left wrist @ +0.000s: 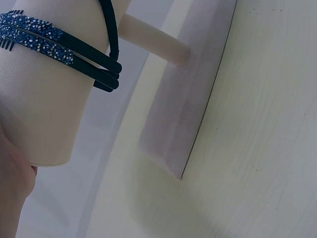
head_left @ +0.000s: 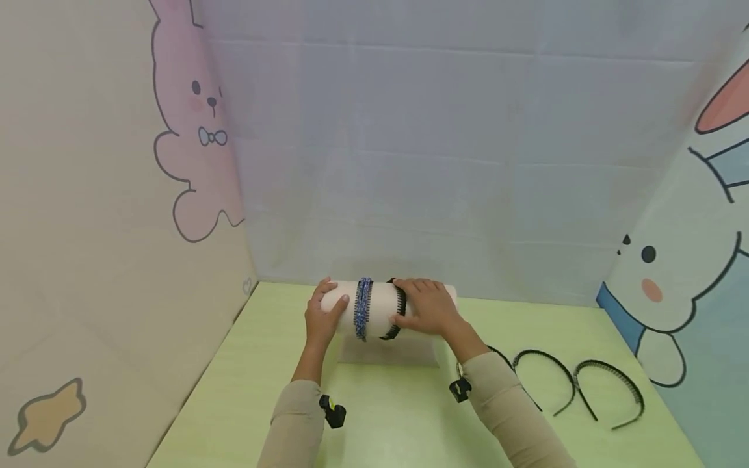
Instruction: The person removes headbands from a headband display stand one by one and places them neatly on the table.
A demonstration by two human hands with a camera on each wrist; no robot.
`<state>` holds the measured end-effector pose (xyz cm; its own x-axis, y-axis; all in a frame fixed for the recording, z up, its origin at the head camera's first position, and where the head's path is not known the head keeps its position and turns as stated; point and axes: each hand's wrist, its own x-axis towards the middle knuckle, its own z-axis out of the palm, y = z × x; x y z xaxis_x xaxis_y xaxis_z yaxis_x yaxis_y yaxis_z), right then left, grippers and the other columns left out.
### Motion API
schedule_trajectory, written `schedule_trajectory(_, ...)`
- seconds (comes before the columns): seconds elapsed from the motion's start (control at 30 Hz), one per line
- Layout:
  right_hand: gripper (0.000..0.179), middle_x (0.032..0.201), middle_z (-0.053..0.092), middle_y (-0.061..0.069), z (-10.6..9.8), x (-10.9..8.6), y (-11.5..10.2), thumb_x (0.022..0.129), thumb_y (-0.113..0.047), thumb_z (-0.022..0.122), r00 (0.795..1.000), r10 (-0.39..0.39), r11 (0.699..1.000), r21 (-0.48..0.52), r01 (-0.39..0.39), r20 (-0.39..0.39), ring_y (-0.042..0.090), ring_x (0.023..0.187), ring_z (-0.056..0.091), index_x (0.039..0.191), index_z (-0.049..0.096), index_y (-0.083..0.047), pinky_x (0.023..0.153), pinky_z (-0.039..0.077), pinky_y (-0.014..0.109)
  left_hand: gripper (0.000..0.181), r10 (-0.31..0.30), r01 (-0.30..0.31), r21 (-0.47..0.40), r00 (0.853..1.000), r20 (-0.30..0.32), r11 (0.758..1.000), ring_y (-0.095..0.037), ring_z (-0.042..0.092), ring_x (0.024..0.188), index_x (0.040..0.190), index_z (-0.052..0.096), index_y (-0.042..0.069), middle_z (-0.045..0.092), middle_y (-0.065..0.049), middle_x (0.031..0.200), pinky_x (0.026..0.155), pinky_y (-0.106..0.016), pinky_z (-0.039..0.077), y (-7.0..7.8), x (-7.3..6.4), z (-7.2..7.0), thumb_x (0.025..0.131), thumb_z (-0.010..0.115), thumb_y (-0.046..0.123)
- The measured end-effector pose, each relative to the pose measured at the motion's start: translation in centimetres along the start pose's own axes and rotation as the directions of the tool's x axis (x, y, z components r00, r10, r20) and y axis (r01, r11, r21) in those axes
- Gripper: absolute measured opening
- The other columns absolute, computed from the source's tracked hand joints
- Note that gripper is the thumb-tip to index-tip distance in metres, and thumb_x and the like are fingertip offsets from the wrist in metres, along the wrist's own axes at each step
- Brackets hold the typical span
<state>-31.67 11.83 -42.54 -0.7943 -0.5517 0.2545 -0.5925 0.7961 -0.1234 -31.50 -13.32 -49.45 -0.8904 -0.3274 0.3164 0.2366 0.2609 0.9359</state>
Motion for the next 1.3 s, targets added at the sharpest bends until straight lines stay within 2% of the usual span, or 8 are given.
schedule_trajectory(0.2, 0.077, 0.127, 0.052, 0.009, 0.4, -0.9, 0.6, 0.077, -0.062, 0.058, 0.996, -0.045, 0.995, -0.09, 0.039, -0.071, 0.031, 0.119, 0.043, 0.136, 0.044, -0.016, 0.096, 0.028, 0.057, 0.036, 0.015, -0.015, 0.018, 1.0, 0.003, 1.0, -0.025, 0.042, 0.123, 0.109, 0.062, 0.018, 0.047, 0.009, 0.136, 0.091, -0.048, 0.041, -0.2, -0.1, -0.2, 0.078, 0.074, 0.032)
schedule_trajectory(0.37, 0.076, 0.127, 0.052, 0.01, 0.1, -1.2, 0.9, 0.078, -0.063, 0.057, 0.993, -0.071, 0.989, -0.133, 0.058, -0.097, 0.031, 0.118, 0.043, 0.136, 0.044, -0.016, 0.096, 0.026, 0.059, 0.036, 0.022, -0.022, -0.011, 1.0, -0.001, 1.0, -0.026, 0.043, 0.121, 0.109, 0.062, 0.017, 0.047, 0.008, 0.136, 0.09, -0.049, 0.041, 0.2, 0.1, -0.3, 0.078, 0.074, 0.031)
schedule_trajectory(0.7, 0.076, 0.128, 0.051, 0.012, -0.5, -1.8, 1.2, 0.076, -0.064, 0.059, 0.993, -0.055, 0.992, -0.123, 0.042, -0.102, 0.034, 0.117, 0.043, 0.136, 0.046, -0.019, 0.095, 0.026, 0.062, 0.035, 0.008, -0.008, -0.015, 1.0, -0.008, 1.0, -0.025, 0.042, 0.121, 0.108, 0.063, 0.018, 0.048, 0.008, 0.135, 0.091, -0.047, 0.039, 0.3, -0.1, -0.1, 0.078, 0.074, 0.029)
schedule_trajectory(0.87, 0.075, 0.132, 0.048, 0.014, -0.6, -2.2, 1.4, 0.075, -0.066, 0.059, 0.995, -0.016, 0.995, -0.102, 0.006, -0.097, 0.035, 0.121, 0.04, 0.135, 0.047, -0.023, 0.095, 0.023, 0.064, 0.035, 0.017, -0.017, -0.031, 1.0, 0.008, 0.999, -0.025, 0.044, 0.12, 0.109, 0.063, 0.017, 0.048, 0.007, 0.135, 0.09, -0.047, 0.04, 0.3, -0.2, 0.0, 0.078, 0.073, 0.03)
schedule_trajectory(1.07, 0.077, 0.134, 0.046, 0.015, -0.6, -2.3, 1.4, 0.072, -0.069, 0.06, 0.995, 0.035, 0.997, -0.071, -0.041, -0.089, 0.035, 0.123, 0.037, 0.134, 0.046, -0.027, 0.094, 0.024, 0.064, 0.034, 0.015, -0.015, -0.009, 1.0, -0.003, 1.0, -0.025, 0.045, 0.119, 0.108, 0.063, 0.018, 0.049, 0.007, 0.134, 0.088, -0.047, 0.042, 0.2, -0.2, 0.0, 0.078, 0.073, 0.03)
schedule_trajectory(1.3, 0.076, 0.133, 0.045, 0.016, -0.4, -2.9, 1.4, 0.071, -0.066, 0.062, 0.992, 0.055, 0.997, -0.043, -0.06, -0.111, 0.035, 0.122, 0.038, 0.134, 0.046, -0.026, 0.094, 0.024, 0.065, 0.034, 0.009, -0.009, -0.018, 1.0, 0.0, 1.0, -0.026, 0.047, 0.118, 0.108, 0.063, 0.018, 0.049, 0.007, 0.134, 0.085, -0.047, 0.045, 0.2, -0.2, 0.0, 0.078, 0.074, 0.03)
